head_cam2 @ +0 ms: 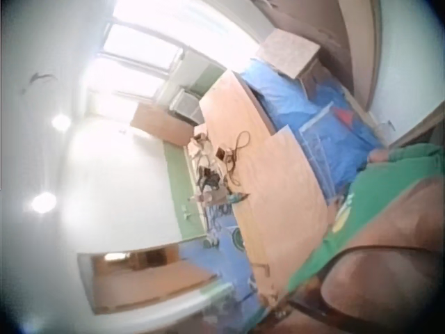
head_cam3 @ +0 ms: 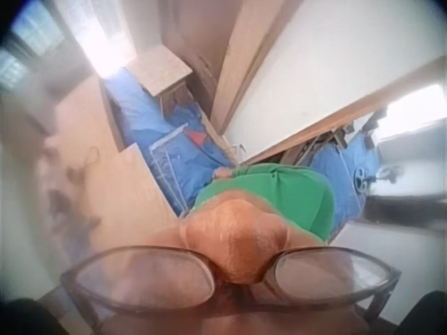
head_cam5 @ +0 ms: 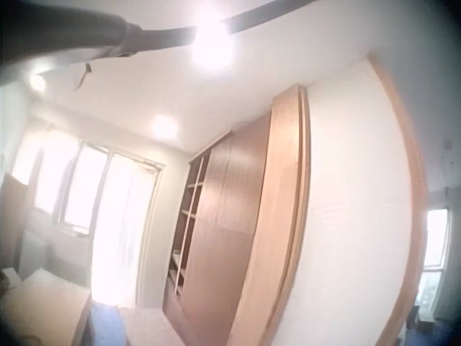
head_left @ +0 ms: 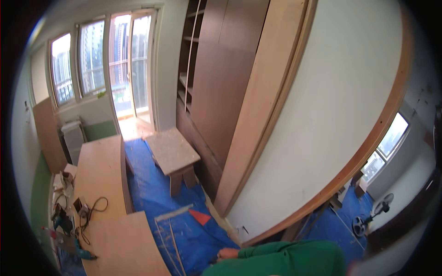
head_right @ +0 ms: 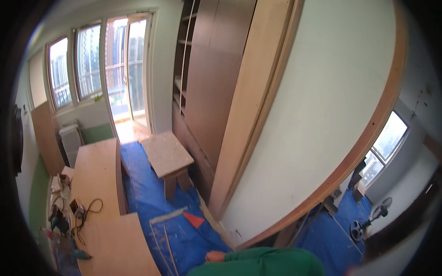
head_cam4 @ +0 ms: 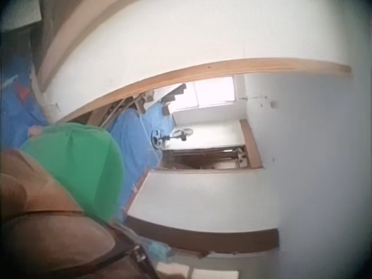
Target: The person uses a utility knife to score and cut a large sheet of plywood laid on a blue protective tarp. They repeatedly score the same line to deepen the cut while another person holds the sheet steady.
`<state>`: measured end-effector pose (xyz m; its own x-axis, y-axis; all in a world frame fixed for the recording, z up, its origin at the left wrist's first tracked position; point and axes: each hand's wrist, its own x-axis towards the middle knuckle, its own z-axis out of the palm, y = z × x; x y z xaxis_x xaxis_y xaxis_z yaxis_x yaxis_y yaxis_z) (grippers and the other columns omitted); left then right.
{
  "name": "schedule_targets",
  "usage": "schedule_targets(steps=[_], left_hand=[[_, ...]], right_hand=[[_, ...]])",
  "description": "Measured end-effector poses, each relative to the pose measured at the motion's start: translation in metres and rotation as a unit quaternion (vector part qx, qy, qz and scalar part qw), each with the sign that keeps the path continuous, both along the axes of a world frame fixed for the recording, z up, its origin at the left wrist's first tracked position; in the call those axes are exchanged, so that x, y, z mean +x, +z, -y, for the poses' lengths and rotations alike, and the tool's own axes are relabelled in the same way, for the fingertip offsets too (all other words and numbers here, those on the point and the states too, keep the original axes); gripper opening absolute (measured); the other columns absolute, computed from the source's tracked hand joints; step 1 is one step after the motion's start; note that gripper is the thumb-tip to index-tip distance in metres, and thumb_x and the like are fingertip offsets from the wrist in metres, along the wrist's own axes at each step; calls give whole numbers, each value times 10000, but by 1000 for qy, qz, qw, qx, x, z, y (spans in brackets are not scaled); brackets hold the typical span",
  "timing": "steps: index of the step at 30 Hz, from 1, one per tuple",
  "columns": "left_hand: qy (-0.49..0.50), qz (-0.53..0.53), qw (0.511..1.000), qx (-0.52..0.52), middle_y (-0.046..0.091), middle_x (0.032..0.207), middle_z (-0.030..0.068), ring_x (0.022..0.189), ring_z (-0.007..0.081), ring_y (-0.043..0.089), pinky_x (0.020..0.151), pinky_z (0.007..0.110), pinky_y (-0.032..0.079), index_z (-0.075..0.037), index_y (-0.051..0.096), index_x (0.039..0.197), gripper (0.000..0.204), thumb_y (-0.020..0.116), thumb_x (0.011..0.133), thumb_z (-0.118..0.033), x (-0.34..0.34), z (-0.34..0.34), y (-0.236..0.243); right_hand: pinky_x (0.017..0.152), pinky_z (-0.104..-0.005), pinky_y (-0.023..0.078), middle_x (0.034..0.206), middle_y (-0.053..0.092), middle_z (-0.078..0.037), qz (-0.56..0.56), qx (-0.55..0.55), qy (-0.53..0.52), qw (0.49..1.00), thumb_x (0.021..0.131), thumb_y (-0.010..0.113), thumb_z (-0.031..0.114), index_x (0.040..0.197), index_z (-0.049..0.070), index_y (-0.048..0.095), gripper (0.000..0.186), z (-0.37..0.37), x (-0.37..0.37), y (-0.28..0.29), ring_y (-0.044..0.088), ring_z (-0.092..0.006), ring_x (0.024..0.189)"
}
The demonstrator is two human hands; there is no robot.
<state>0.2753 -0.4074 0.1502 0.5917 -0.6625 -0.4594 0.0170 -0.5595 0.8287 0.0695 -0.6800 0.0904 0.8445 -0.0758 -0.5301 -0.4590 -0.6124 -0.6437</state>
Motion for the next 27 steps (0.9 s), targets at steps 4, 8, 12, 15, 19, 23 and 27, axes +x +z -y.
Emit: schedule_targets(steps=[4,8,12,15,19,23,27], left_hand=[[10,6,1000,8,693,950,199,861,326,672,739,464,512,-14,670,1122,416,542,1049,-403,-24,-51,-31],[111,52,992,1,645,936,264,896,450,627,797,528,493,35,649,1045,422,547,1032,-374,-20,-72,-43],[220,83,971,39,669,1020,217,991,413,633,866,483,502,5,687,985,313,602,969,-296,-23,-73,-42],[386,60,919,41,691,973,191,956,388,659,840,468,522,-11,722,960,296,625,945,-290,-83,-63,-46],[530,59,843,71,698,978,180,946,367,666,830,453,521,-8,730,960,284,642,940,-277,-85,-21,-23],[654,-14,754,53,691,945,169,909,344,666,810,438,517,2,725,943,250,660,946,-239,-100,41,-7],[749,-100,655,0,717,1001,163,934,309,690,833,409,533,4,726,997,251,667,961,-238,-140,76,14]], right_hand=[[694,-530,554,837,723,-214,93,-92,58,990,922,648,394,841,37,773,386,10,48,21,697,-407,756],[730,-420,570,947,746,-121,67,-23,83,994,966,645,271,1065,107,790,241,27,104,-8,717,-300,813],[652,-387,511,684,657,-134,-66,74,61,993,936,753,332,866,-29,722,369,8,189,37,622,-166,664],[623,-363,498,673,644,-102,-101,73,189,974,944,750,300,884,-41,719,348,25,216,17,596,-119,666],[603,-349,492,679,649,-81,-107,61,385,915,956,735,281,887,-51,719,340,-2,330,71,597,-107,668],[610,-337,499,707,681,-80,-185,110,484,848,956,735,281,900,-46,728,332,16,393,42,604,-107,679],[620,-344,515,757,729,-103,-272,37,595,755,950,738,297,917,-42,740,341,-44,408,72,639,-127,687]])
